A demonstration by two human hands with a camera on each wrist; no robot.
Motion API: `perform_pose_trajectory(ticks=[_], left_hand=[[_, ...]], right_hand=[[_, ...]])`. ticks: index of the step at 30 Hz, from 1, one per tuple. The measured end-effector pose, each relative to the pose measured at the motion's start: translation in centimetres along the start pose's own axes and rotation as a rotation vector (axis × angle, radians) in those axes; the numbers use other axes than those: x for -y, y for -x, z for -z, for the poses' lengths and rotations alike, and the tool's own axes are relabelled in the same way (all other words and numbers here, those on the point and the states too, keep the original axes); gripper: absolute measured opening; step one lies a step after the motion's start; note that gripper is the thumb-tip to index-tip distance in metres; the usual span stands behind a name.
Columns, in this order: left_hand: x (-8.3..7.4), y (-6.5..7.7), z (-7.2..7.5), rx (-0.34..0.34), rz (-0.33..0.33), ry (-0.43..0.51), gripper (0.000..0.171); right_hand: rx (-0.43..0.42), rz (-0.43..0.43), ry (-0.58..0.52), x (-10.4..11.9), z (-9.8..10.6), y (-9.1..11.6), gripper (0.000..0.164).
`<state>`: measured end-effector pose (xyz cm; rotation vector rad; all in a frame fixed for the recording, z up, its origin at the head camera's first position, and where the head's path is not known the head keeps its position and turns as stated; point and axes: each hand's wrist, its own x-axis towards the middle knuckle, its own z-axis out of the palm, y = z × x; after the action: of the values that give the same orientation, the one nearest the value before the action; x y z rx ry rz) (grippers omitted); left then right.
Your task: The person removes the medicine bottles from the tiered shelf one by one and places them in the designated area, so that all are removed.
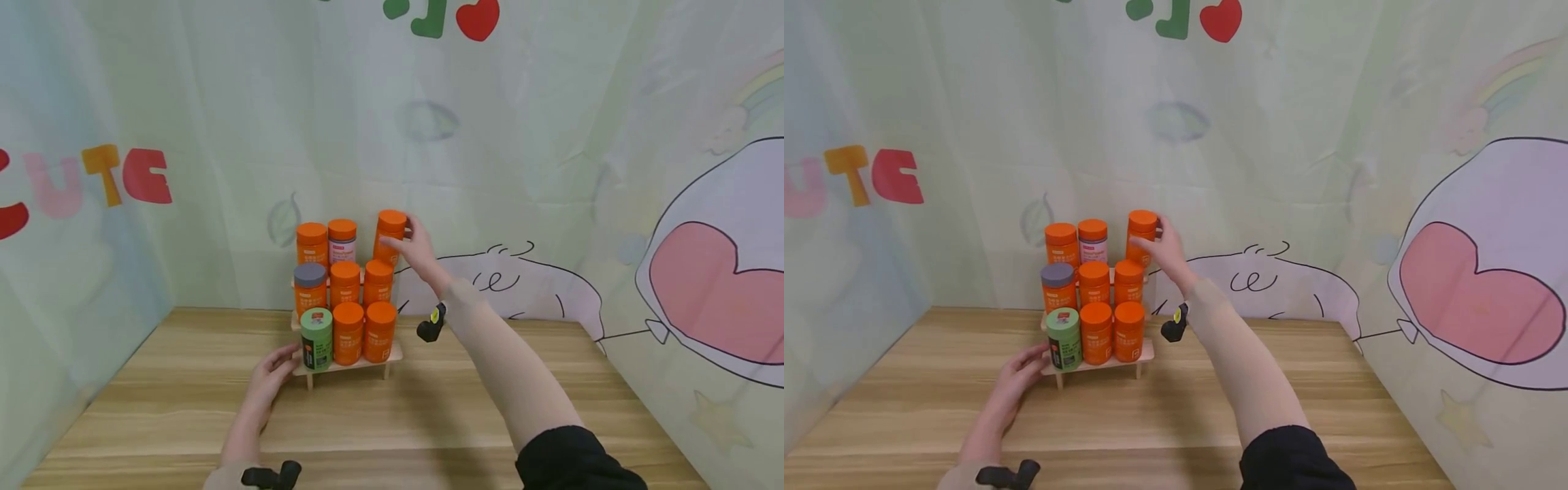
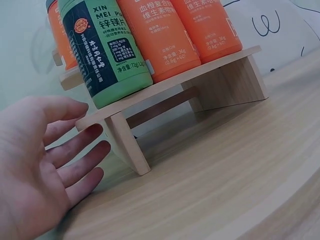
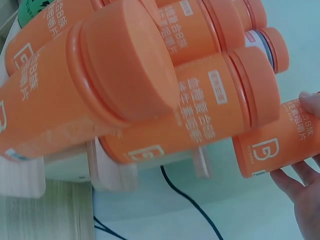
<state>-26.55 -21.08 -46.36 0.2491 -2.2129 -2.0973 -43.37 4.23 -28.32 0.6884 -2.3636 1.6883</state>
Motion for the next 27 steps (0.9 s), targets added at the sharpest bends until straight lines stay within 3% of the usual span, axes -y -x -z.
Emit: perform_pose_trajectory(ticks=[12, 27], left_hand=[[-0.1, 0.2, 0.0, 0.033, -0.006, 0.005, 0.052], [0.1, 0.1, 0.1, 0.057, -0.023, -0.003, 0.055]], right_hand=[[-0.128, 0.02, 0.007, -1.1, 2.6, 1.3, 0.065], [-0.132, -0.022, 0.048, -4.4, 4.5, 4.0, 0.064]])
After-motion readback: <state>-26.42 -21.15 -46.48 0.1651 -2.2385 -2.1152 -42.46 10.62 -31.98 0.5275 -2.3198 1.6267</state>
